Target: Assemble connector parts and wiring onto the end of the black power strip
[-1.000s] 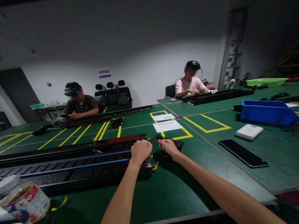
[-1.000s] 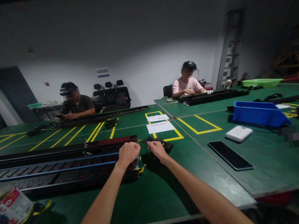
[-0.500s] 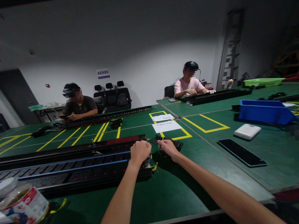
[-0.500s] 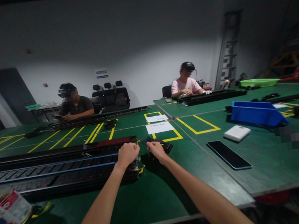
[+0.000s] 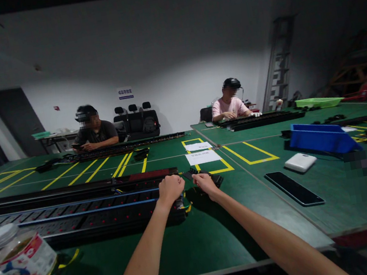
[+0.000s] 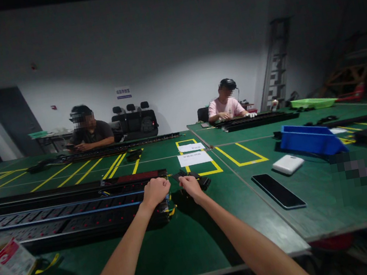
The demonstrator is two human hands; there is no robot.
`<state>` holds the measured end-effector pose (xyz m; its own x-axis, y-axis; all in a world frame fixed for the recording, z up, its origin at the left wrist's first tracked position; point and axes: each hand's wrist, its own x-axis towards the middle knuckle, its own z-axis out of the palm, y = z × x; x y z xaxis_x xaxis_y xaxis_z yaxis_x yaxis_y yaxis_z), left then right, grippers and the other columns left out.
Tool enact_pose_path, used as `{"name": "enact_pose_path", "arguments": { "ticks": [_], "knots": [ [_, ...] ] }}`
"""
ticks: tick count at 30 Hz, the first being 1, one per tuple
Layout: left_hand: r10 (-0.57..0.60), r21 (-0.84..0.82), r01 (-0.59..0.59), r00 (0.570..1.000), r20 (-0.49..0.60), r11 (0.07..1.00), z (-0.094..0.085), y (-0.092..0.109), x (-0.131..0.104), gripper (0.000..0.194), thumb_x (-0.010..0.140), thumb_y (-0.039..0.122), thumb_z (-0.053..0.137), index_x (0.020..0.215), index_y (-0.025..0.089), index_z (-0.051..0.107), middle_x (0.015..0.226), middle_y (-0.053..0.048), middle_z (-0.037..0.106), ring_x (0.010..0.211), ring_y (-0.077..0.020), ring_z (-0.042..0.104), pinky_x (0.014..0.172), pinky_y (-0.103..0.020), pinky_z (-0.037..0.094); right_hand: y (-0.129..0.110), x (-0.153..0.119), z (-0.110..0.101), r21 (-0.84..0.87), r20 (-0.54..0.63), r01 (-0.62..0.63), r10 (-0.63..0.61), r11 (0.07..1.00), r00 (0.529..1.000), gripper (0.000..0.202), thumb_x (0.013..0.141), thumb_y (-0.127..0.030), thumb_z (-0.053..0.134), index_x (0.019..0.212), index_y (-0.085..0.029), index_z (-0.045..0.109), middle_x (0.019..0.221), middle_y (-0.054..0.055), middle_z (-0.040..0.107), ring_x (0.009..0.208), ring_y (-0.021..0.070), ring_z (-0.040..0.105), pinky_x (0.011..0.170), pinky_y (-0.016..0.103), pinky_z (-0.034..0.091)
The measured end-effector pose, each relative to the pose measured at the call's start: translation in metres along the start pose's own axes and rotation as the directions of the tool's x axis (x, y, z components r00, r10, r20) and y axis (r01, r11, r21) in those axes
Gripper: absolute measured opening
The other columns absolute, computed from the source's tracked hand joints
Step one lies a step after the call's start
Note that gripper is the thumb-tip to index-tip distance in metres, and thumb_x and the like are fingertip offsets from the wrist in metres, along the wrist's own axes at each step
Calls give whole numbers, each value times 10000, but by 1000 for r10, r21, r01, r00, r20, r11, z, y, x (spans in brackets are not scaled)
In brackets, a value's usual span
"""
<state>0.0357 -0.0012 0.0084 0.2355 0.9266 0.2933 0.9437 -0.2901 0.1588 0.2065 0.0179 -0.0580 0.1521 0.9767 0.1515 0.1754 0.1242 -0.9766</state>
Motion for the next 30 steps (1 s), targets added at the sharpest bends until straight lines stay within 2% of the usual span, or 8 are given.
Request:
{"name": "enact_pose_path", "arguments": {
  "ticks": [12, 23, 30],
  "knots": [
    [-13, -15, 13, 999, 41, 1000, -7, 3, -3, 422, 975, 358, 378, 912, 198, 763, 955, -126, 750, 940, -266, 715, 847, -345, 517, -3, -2, 0, 2, -2, -7, 7, 1000, 1000, 365, 758, -493, 541, 560, -187, 555, 490, -34, 413, 485, 112, 354, 497, 252, 252],
    [-9, 8, 9, 1000, 25, 1000, 1, 1, 0, 446, 967, 384, 365, 939, 211, 775, 973, -142, 752, 953, -278, 715, 861, -377, 525, 1, 1, 0, -19, -7, -1, 1, 1000, 1000, 369, 764, -494, 526, 570, -183, 562, 490, -37, 417, 474, 108, 358, 489, 248, 256],
    [3, -1, -3, 1000, 26, 1000, -1, 0, 0, 435, 966, 374, 368, 930, 209, 769, 961, -135, 752, 939, -279, 717, 843, -372, 528, -1, -1, -1, -9, -3, -4, 4, 1000, 1000, 354, 771, -475, 530, 571, -185, 558, 487, -42, 412, 465, 104, 350, 481, 245, 247]
  ]
}}
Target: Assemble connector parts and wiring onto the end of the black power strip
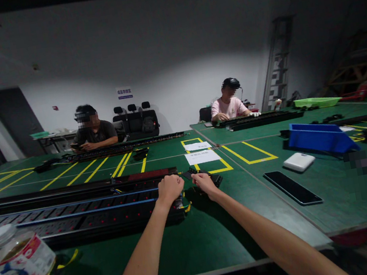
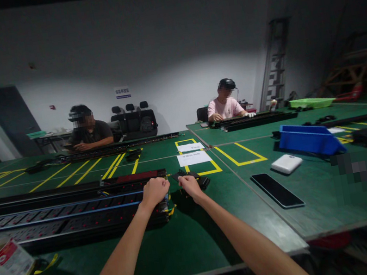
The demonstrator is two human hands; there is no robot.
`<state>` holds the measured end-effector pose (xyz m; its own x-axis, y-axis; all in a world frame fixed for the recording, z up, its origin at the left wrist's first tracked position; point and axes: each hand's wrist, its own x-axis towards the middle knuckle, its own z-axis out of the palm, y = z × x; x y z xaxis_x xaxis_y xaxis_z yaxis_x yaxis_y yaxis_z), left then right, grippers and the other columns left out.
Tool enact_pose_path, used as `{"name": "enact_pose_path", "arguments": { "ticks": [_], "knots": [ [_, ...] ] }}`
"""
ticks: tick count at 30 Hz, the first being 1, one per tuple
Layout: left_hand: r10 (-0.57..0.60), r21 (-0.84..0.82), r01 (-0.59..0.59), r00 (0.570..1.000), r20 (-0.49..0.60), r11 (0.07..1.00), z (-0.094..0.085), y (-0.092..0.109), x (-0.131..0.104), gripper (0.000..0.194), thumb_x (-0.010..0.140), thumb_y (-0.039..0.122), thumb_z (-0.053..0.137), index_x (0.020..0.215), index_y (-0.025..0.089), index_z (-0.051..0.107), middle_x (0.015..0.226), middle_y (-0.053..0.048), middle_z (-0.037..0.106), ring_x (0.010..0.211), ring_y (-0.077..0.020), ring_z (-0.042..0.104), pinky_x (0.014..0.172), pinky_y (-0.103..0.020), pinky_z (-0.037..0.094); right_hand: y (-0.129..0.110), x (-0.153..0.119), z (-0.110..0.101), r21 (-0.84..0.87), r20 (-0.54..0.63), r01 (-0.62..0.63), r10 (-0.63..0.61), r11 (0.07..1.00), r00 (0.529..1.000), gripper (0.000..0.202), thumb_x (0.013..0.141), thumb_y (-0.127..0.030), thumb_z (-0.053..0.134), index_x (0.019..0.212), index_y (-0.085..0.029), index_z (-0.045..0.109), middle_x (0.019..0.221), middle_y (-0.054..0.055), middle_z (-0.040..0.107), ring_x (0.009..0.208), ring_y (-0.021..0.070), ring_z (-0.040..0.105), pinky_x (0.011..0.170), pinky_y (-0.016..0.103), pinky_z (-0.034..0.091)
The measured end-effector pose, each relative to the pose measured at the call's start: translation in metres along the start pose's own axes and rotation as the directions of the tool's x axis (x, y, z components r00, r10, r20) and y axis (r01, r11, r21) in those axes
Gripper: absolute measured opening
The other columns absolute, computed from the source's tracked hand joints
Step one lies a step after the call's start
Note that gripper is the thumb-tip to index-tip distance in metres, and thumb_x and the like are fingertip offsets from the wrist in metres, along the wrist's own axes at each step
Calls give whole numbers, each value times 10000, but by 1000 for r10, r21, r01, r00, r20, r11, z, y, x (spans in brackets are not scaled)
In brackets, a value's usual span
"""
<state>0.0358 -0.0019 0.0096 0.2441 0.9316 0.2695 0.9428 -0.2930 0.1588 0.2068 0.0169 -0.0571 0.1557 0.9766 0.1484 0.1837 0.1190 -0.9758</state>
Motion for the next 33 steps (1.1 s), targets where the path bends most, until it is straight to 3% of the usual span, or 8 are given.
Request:
{"name": "enact_pose_path", "arguments": {
  "ticks": [22, 33],
  "knots": [
    [-43, -3, 43, 999, 0, 999, 0, 2, -1, 418, 967, 384, 393, 946, 224, 779, 966, -127, 756, 968, -275, 717, 872, -357, 518, 0, 0, 1, 11, -1, 23, -23, 1000, 1000, 356, 774, -467, 535, 555, -188, 555, 469, -44, 406, 465, 108, 351, 494, 252, 254],
    [-4, -16, 4, 1000, -20, 1000, 2, 0, 0, 417, 963, 359, 383, 901, 215, 769, 920, -119, 751, 925, -276, 718, 844, -367, 524, 1, 1, 0, 20, 1, 16, -16, 1000, 1000, 368, 762, -489, 542, 552, -187, 560, 481, -33, 421, 481, 115, 376, 504, 252, 273]
  ]
}}
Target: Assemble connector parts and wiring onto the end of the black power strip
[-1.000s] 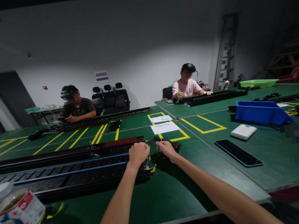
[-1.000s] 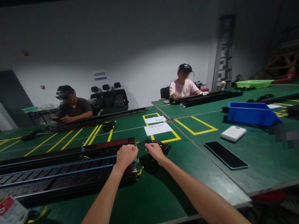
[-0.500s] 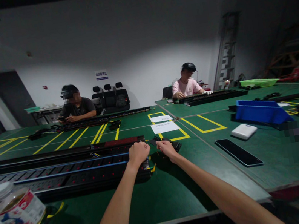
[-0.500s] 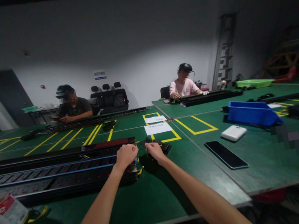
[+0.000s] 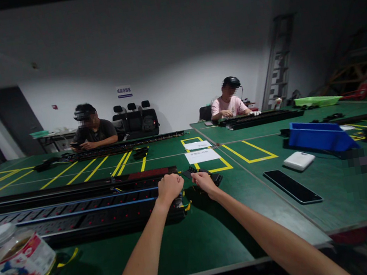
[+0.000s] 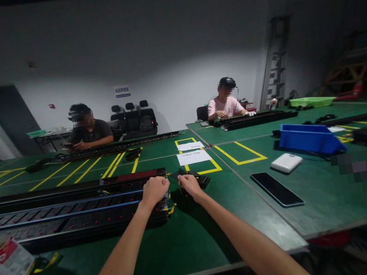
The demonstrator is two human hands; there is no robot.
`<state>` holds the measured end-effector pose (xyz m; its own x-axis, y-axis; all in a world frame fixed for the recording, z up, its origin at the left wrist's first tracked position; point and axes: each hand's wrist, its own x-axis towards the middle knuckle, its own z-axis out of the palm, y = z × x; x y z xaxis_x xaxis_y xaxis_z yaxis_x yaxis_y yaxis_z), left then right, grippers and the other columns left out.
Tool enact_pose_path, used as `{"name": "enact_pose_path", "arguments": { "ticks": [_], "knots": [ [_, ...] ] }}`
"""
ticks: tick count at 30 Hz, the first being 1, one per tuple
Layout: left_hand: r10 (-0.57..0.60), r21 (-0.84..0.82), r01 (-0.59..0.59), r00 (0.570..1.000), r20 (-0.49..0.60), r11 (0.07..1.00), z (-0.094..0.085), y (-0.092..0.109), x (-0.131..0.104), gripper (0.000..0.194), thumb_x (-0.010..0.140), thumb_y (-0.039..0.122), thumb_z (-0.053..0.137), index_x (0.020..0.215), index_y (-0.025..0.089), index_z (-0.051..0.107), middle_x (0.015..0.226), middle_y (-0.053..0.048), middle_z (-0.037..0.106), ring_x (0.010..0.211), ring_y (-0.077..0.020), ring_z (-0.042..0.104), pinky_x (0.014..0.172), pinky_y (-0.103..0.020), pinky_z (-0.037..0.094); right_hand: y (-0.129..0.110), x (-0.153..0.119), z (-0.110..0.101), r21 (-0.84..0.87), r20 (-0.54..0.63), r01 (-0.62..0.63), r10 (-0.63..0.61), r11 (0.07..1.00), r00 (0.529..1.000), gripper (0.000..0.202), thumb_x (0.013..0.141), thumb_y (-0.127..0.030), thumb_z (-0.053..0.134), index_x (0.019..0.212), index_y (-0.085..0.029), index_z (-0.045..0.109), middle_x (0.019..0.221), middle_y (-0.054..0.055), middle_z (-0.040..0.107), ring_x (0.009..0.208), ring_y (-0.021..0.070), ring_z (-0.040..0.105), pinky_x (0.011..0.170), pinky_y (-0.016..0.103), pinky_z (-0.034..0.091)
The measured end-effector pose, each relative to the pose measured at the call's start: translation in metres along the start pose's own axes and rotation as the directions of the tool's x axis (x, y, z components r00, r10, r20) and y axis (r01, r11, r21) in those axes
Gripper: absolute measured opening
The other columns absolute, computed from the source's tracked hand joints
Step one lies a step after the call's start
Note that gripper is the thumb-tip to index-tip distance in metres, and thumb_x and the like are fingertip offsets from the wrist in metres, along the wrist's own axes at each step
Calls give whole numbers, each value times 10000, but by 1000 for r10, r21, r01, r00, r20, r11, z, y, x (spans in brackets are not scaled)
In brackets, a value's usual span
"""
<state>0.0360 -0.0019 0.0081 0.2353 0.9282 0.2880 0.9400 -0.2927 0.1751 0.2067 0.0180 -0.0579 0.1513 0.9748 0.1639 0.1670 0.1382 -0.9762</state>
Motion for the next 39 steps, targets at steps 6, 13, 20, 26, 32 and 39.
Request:
{"name": "enact_pose_path", "arguments": {
  "ticks": [6, 13, 20, 26, 32, 39],
  "knots": [
    [11, 2, -11, 1000, 4, 1000, 0, -1, 0, 421, 969, 357, 374, 905, 209, 763, 915, -118, 749, 913, -265, 717, 834, -353, 524, 3, 2, 0, -9, 4, 1, -1, 1000, 1000, 368, 771, -490, 533, 563, -188, 563, 483, -37, 414, 480, 116, 369, 498, 256, 260],
    [13, 13, -13, 1000, 4, 1000, 0, -1, 2, 431, 958, 370, 369, 877, 208, 760, 893, -124, 749, 885, -286, 722, 799, -372, 531, 5, 3, 0, -11, -3, 4, -4, 1000, 1000, 368, 781, -480, 542, 563, -185, 569, 472, -35, 433, 471, 114, 378, 494, 251, 268],
    [-4, 8, 3, 1000, 20, 1000, 0, -2, 3, 443, 966, 398, 374, 896, 201, 765, 914, -136, 749, 907, -280, 719, 818, -358, 521, 5, 4, 1, 40, -14, -40, 40, 998, 999, 366, 761, -495, 554, 564, -186, 561, 462, -48, 407, 452, 99, 336, 466, 242, 238],
    [-18, 20, 18, 1000, 25, 1000, -6, 1, 1, 431, 965, 380, 384, 870, 200, 763, 892, -127, 748, 892, -276, 723, 813, -357, 519, 0, 3, -1, 88, -11, -57, 58, 995, 998, 363, 747, -498, 571, 564, -186, 558, 470, -45, 409, 452, 97, 325, 460, 244, 218],
    [15, 94, -17, 1000, 23, 995, -27, 15, -3, 432, 964, 362, 385, 912, 175, 771, 905, -158, 742, 906, -281, 718, 834, -372, 513, 6, 5, 0, 74, -18, -30, 32, 997, 999, 383, 755, -521, 543, 569, -187, 560, 473, -46, 398, 458, 102, 329, 465, 247, 219],
    [207, 88, -209, 978, 33, 974, -73, 41, -38, 419, 970, 408, 400, 825, 193, 729, 793, -103, 719, 776, -251, 694, 731, -330, 470, 11, 8, -1, 39, -14, -10, 10, 999, 1000, 433, 762, -571, 563, 560, -187, 546, 476, -42, 400, 481, 106, 346, 469, 243, 233]
  ]
}}
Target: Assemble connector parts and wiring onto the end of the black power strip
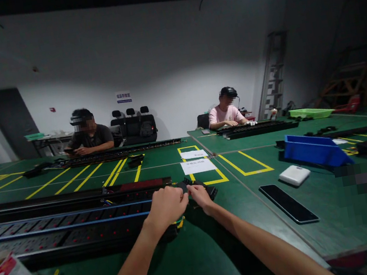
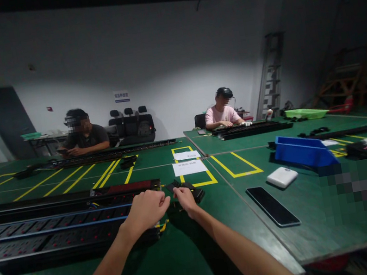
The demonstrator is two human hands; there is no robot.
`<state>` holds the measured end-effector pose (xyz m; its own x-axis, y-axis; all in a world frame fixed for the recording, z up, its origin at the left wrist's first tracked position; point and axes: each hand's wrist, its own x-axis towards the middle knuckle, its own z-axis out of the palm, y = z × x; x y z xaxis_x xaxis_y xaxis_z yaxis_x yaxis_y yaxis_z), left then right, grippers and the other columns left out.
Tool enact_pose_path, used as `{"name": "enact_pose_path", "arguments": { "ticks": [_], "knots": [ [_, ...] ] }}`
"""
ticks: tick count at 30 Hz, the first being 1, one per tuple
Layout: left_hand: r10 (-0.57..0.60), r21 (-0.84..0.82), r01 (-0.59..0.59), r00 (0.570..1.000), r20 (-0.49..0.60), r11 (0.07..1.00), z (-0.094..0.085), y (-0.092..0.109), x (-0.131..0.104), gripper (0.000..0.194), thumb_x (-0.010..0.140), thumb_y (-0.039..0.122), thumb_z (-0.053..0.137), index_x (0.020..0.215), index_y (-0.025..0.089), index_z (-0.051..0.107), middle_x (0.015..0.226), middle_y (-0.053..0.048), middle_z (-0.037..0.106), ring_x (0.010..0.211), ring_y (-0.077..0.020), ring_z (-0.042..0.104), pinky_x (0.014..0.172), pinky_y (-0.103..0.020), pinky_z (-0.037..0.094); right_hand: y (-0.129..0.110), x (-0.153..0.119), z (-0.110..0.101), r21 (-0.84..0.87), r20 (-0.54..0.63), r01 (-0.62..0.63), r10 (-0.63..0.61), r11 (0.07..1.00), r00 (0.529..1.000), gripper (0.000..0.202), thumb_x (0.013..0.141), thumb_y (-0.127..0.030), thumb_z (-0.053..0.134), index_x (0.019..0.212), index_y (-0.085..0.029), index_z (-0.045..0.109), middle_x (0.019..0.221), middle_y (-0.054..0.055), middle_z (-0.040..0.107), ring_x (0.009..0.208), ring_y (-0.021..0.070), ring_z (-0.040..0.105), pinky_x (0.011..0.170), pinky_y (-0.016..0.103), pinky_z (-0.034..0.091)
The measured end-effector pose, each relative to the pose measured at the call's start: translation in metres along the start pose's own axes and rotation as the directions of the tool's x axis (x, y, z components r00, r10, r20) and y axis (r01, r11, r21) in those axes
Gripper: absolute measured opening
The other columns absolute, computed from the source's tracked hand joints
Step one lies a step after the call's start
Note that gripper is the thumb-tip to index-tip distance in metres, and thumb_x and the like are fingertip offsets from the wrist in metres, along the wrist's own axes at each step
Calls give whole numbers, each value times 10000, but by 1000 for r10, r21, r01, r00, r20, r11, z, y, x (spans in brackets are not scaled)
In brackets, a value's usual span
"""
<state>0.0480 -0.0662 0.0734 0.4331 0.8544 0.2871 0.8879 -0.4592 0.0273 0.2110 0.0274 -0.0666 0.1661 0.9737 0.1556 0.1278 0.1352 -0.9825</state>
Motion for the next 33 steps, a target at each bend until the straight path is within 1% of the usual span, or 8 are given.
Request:
{"name": "enact_pose_path", "arguments": {
  "ticks": [2, 4, 9, 13, 16, 20, 28, 33],
  "knots": [
    [30, -65, -30, 1000, 4, 997, -5, 6, -22, 403, 971, 408, 412, 768, 203, 693, 730, -62, 691, 694, -214, 660, 664, -295, 423, -3, -4, -7, 53, 97, -61, 55, 997, 994, 458, 759, -615, 569, 584, -193, 540, 449, -67, 345, 437, 90, 287, 441, 240, 190],
    [22, -149, -23, 1000, -9, 989, -1, 8, -48, 369, 967, 386, 440, 718, 206, 644, 692, -28, 659, 643, -173, 617, 625, -272, 371, -5, -11, -17, 102, 189, -112, 91, 988, 978, 484, 758, -656, 577, 605, -199, 529, 435, -89, 301, 405, 73, 232, 419, 235, 148],
    [-47, -239, 17, 992, -121, 971, 40, -3, -101, 303, 932, 288, 496, 645, 191, 487, 612, 28, 553, 553, -104, 507, 551, -251, 284, -5, -28, -37, 189, 256, -139, 88, 972, 963, 531, 766, -697, 609, 631, -190, 528, 449, -96, 303, 390, 51, 221, 400, 219, 116],
    [-18, -228, -60, 945, -326, 972, 73, -18, -121, 422, 973, 220, 403, 558, 184, 336, 515, 45, 402, 454, -61, 386, 498, -233, 256, -5, -31, -39, 259, 232, -150, 89, 954, 969, 565, 747, -736, 613, 636, -188, 534, 445, -98, 294, 390, 48, 212, 393, 215, 102],
    [-4, -210, -97, 900, -437, 973, 85, -24, -126, 439, 971, 177, 389, 543, 182, 292, 493, 51, 347, 435, -52, 320, 475, -223, 242, -9, -29, -36, 249, 240, -163, 102, 955, 965, 579, 749, -751, 601, 626, -190, 529, 444, -94, 299, 389, 48, 206, 394, 218, 98],
    [18, -203, -115, 904, -426, 972, 87, -22, -129, 438, 968, 186, 412, 539, 180, 325, 492, 51, 355, 439, -55, 316, 476, -226, 245, -12, -29, -33, 165, 245, -134, 91, 977, 965, 584, 772, -752, 569, 615, -190, 541, 448, -82, 300, 401, 63, 239, 406, 228, 122],
    [-42, -282, -57, 942, -334, 958, 92, -19, -135, 460, 968, 253, 415, 514, 183, 417, 474, 32, 428, 418, -74, 366, 485, -259, 247, -8, -36, -29, 10, 241, 30, -32, 1000, 970, 602, 868, -706, 464, 590, -184, 575, 482, -34, 375, 476, 110, 343, 476, 252, 240],
    [-14, -391, -69, 978, -206, 918, 87, -18, -139, 489, 1013, 300, 384, 561, 187, 532, 526, 10, 540, 487, -96, 521, 535, -263, 309, -7, -34, -28, 12, 264, 41, -43, 999, 964, 594, 881, -689, 455, 597, -184, 584, 479, -37, 380, 463, 109, 337, 475, 255, 238]
  ]
}}
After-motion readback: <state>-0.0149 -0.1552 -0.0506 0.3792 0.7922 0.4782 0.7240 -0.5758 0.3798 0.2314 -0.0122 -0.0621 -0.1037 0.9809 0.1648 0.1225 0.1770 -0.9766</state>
